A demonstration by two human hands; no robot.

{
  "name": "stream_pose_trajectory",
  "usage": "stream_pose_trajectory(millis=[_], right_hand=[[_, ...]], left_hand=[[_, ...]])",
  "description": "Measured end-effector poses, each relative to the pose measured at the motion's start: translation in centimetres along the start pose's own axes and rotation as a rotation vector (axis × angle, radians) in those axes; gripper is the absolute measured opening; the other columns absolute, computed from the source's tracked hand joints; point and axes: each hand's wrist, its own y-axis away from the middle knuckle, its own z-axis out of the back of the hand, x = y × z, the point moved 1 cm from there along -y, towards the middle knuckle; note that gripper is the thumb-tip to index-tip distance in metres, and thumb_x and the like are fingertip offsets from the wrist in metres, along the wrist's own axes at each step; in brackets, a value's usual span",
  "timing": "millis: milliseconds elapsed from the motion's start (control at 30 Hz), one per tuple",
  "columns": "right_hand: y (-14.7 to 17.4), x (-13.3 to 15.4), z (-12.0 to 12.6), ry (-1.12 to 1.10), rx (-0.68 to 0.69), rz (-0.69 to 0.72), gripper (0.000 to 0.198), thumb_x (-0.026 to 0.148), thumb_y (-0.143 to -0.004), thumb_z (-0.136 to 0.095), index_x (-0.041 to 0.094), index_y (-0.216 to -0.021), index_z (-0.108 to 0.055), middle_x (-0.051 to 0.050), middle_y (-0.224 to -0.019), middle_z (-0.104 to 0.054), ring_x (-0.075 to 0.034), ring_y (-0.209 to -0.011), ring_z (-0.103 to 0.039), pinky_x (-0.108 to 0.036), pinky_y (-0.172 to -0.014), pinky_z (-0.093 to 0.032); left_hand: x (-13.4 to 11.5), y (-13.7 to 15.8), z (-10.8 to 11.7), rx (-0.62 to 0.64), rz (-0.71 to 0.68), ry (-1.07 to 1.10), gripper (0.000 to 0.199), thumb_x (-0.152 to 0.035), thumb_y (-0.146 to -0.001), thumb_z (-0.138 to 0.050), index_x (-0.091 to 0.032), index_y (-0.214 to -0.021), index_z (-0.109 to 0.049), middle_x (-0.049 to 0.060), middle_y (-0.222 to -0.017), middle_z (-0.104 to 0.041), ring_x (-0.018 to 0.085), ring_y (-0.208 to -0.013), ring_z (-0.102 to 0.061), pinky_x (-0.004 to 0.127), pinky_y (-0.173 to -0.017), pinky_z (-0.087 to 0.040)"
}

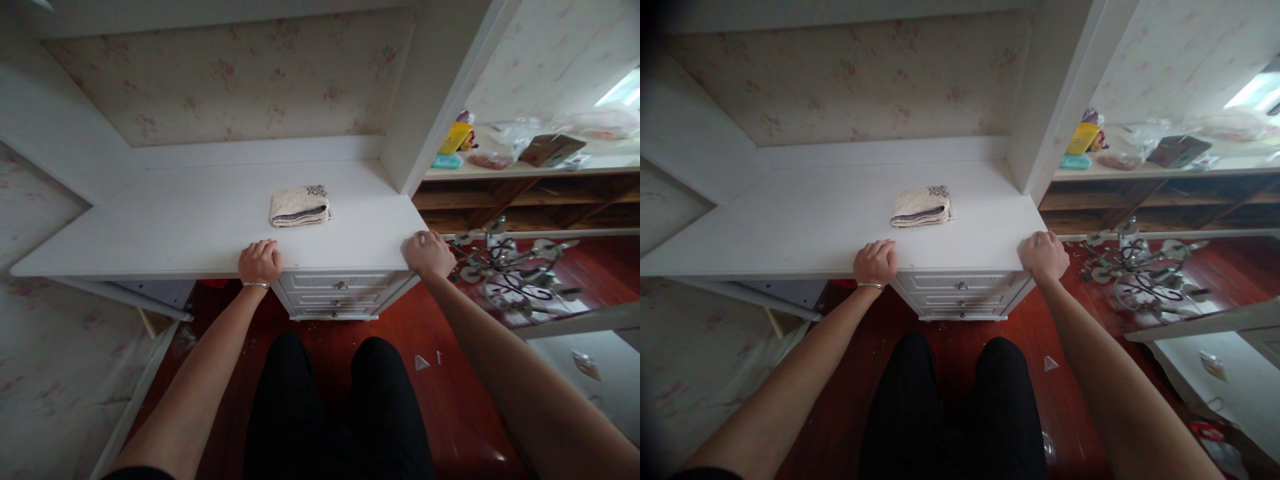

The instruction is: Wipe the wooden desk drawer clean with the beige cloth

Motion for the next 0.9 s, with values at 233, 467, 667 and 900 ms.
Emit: stream_pose_trajectory(millis=[233,467,667,900], right_hand=[[0.14,0.14,0.23,-0.022,0.001,-0.007,0.042,0.039,-0.089,-0.033,0.025,-0.114,-0.064,-0.01,-0.129,-0.055,-0.03,-0.107,-0.053,-0.045,-0.083,-0.041],[0.24,0.36,0.44,-0.014,-0.003,-0.015,0.042,0.038,-0.088,-0.034,0.024,-0.112,-0.066,-0.01,-0.127,-0.057,-0.03,-0.103,-0.055,-0.042,-0.079,-0.04],[0.25,0.5,0.56,-0.001,-0.021,-0.021,0.04,0.038,-0.087,-0.036,0.025,-0.108,-0.068,-0.008,-0.124,-0.059,-0.029,-0.101,-0.057,-0.04,-0.077,-0.041],[0.14,0.16,0.15,-0.008,-0.033,-0.011,0.04,0.038,-0.086,-0.037,0.026,-0.111,-0.067,-0.008,-0.127,-0.057,-0.029,-0.102,-0.055,-0.041,-0.079,-0.041]], left_hand=[[0.01,0.06,-0.01,0.0,0.007,0.008,0.036,-0.026,-0.088,-0.038,-0.022,-0.113,-0.064,0.007,-0.118,-0.064,0.026,-0.102,-0.055,0.039,-0.088,-0.037],[0.16,0.06,-0.33,-0.046,-0.017,0.013,0.034,-0.025,-0.088,-0.04,-0.02,-0.11,-0.066,0.006,-0.114,-0.066,0.026,-0.098,-0.056,0.04,-0.084,-0.037],[0.24,0.09,-0.43,-0.074,-0.029,0.017,0.033,-0.025,-0.088,-0.041,-0.02,-0.11,-0.066,0.006,-0.113,-0.067,0.026,-0.097,-0.056,0.04,-0.083,-0.037],[0.2,0.14,-0.38,-0.077,-0.026,0.019,0.033,-0.024,-0.087,-0.042,-0.02,-0.11,-0.066,0.005,-0.113,-0.067,0.025,-0.097,-0.056,0.04,-0.084,-0.037]])
